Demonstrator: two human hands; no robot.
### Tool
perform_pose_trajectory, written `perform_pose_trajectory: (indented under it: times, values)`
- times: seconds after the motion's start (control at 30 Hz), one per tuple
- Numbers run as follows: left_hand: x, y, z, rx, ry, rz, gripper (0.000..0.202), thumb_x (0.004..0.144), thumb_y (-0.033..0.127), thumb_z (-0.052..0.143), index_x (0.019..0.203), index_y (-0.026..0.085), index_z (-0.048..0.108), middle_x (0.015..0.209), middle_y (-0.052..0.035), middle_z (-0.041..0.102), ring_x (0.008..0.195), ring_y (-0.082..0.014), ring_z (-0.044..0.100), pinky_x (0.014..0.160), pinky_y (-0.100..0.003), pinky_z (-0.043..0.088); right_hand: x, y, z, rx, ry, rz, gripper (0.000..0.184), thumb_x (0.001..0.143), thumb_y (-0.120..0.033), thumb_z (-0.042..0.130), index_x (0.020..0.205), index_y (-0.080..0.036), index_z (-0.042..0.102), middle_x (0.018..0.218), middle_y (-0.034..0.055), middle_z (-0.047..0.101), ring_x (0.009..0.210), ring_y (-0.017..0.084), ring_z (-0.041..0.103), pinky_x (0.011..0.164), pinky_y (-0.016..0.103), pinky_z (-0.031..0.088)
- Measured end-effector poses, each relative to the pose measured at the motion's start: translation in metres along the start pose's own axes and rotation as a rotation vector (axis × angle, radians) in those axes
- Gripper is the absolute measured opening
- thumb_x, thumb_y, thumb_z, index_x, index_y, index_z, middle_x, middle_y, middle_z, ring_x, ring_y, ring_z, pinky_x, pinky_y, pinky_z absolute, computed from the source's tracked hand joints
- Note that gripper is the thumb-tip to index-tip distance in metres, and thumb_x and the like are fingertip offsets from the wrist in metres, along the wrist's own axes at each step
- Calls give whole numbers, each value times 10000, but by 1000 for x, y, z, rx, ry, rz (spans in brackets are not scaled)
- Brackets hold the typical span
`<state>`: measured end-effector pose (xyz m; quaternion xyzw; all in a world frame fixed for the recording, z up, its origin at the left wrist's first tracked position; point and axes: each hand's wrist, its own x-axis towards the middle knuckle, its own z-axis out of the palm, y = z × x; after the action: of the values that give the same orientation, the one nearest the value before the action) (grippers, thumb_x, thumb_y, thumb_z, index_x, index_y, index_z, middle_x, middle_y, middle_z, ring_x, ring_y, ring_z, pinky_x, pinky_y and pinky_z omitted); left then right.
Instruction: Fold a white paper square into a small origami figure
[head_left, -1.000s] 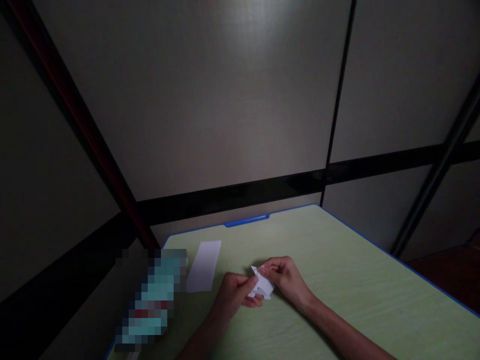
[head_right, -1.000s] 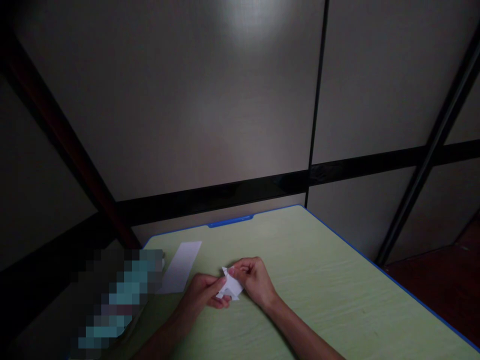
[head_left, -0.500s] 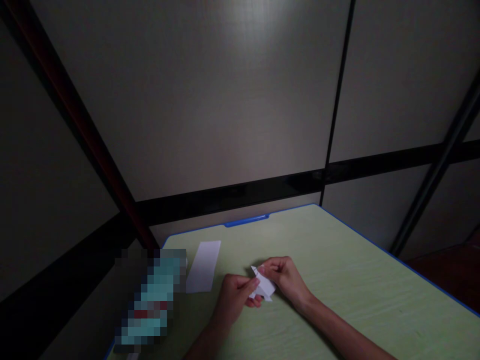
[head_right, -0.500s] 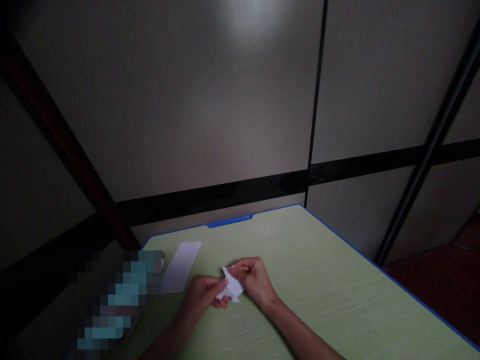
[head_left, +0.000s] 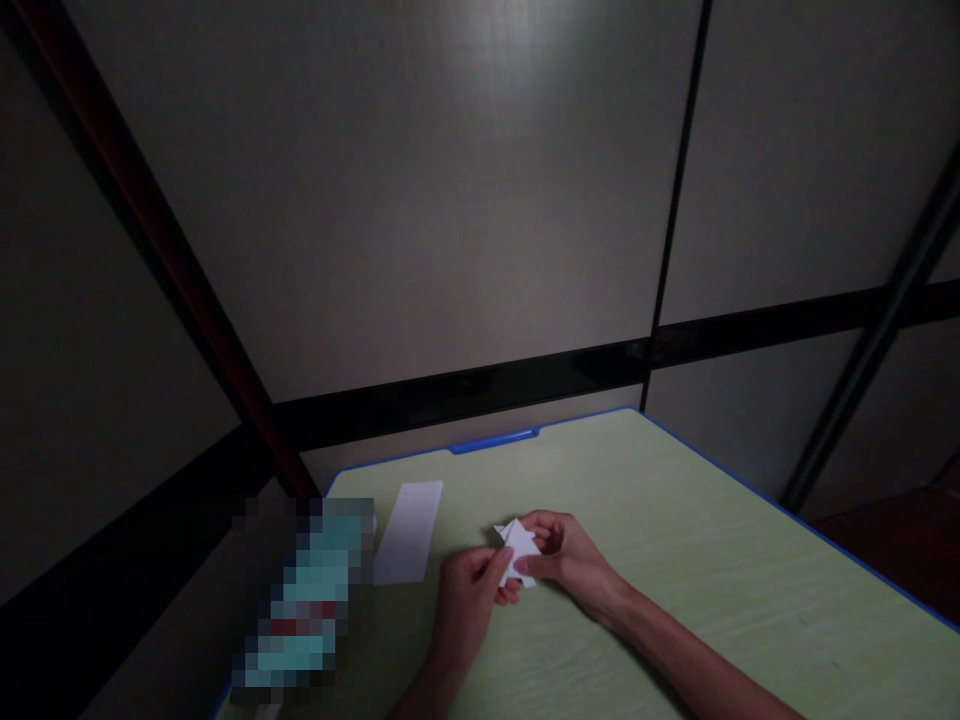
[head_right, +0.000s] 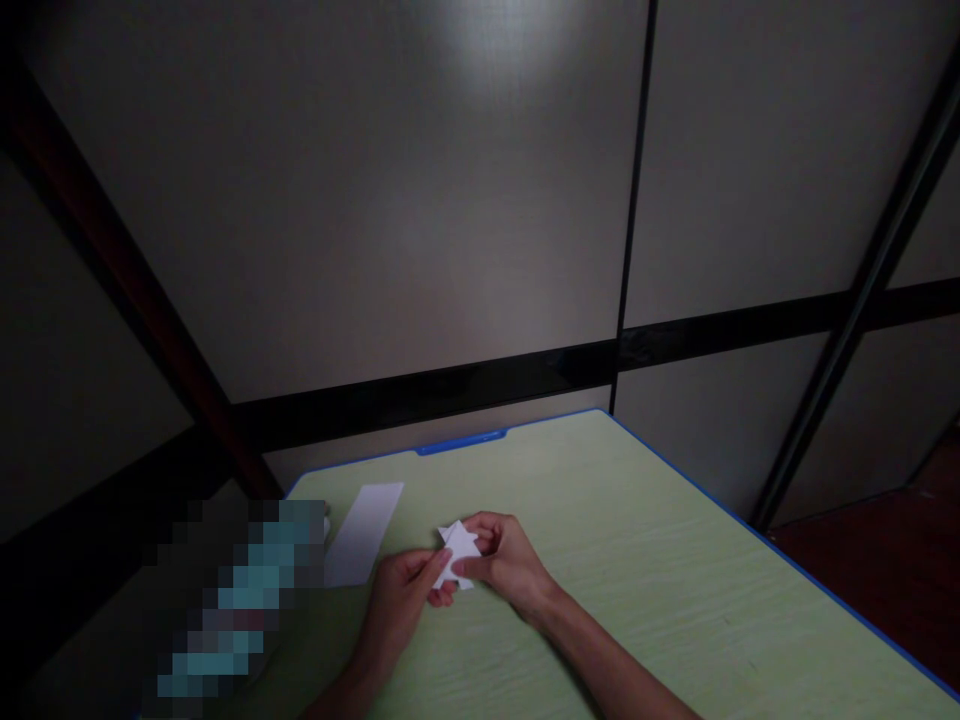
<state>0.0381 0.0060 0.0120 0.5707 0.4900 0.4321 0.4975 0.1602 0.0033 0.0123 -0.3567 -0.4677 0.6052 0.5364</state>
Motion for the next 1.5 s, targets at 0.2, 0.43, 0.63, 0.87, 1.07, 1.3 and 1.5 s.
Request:
perform_pose_trajectory:
  times: [0.2, 0.43, 0.63, 0.87, 1.07, 1.3, 1.5]
  values:
    - [2, -6, -4, -63, -100, -12, 250, 579, 333, 536, 539, 91, 582, 445, -17, 578, 398, -108, 512, 408, -196, 389, 1, 3, 0, 63, 63, 11, 228, 425, -77, 659, 620, -124, 550, 569, -11, 598, 479, 91, 508, 459, 194, 363]
    - [3, -6, -3, -49, -122, -36, 277, 557, 355, 551, 481, 89, 562, 394, -11, 556, 348, -96, 484, 375, -194, 371, 4, 4, 0, 25, 112, 31, 128, 464, -139, 638, 547, -114, 545, 480, -17, 570, 410, 77, 466, 405, 182, 305]
    - [3, -6, -3, -66, -133, -58, 301, 533, 381, 562, 449, 92, 544, 370, -3, 539, 323, -89, 468, 359, -190, 351, 4, 4, -2, 67, 92, 38, 121, 570, -220, 563, 525, -108, 547, 416, -32, 512, 372, 60, 413, 380, 178, 261]
    - [1, -5, -2, -74, -139, -56, 297, 520, 386, 570, 455, 97, 547, 374, -5, 543, 333, -91, 471, 369, -193, 352, 4, 4, 1, -12, 80, 0, 193, 464, -232, 659, 498, -123, 504, 423, -36, 530, 370, 71, 444, 382, 184, 298]
    - [-2, 1, -1, -52, -154, -33, 280, 525, 359, 568, 424, 100, 539, 366, -8, 540, 335, -91, 466, 374, -196, 355, 3, 7, -1, -17, 136, 4, 185, 519, -245, 619, 463, -120, 495, 363, -47, 474, 335, 57, 389, 350, 177, 237]
    - [-2, -1, -1, -21, -168, -5, 264, 561, 323, 550, 422, 99, 538, 371, -8, 538, 341, -85, 464, 373, -187, 351, 3, 9, -2, 18, 132, 31, 138, 583, -212, 544, 490, -117, 507, 381, -34, 479, 339, 60, 384, 354, 181, 223]
    - [1, -5, -1, -62, -154, -32, 244, 557, 308, 557, 446, 91, 547, 377, -8, 547, 337, -87, 475, 364, -184, 355, 4, 6, -2, 117, 87, 39, 157, 597, -215, 517, 474, -124, 480, 386, -34, 473, 351, 63, 383, 366, 183, 218]
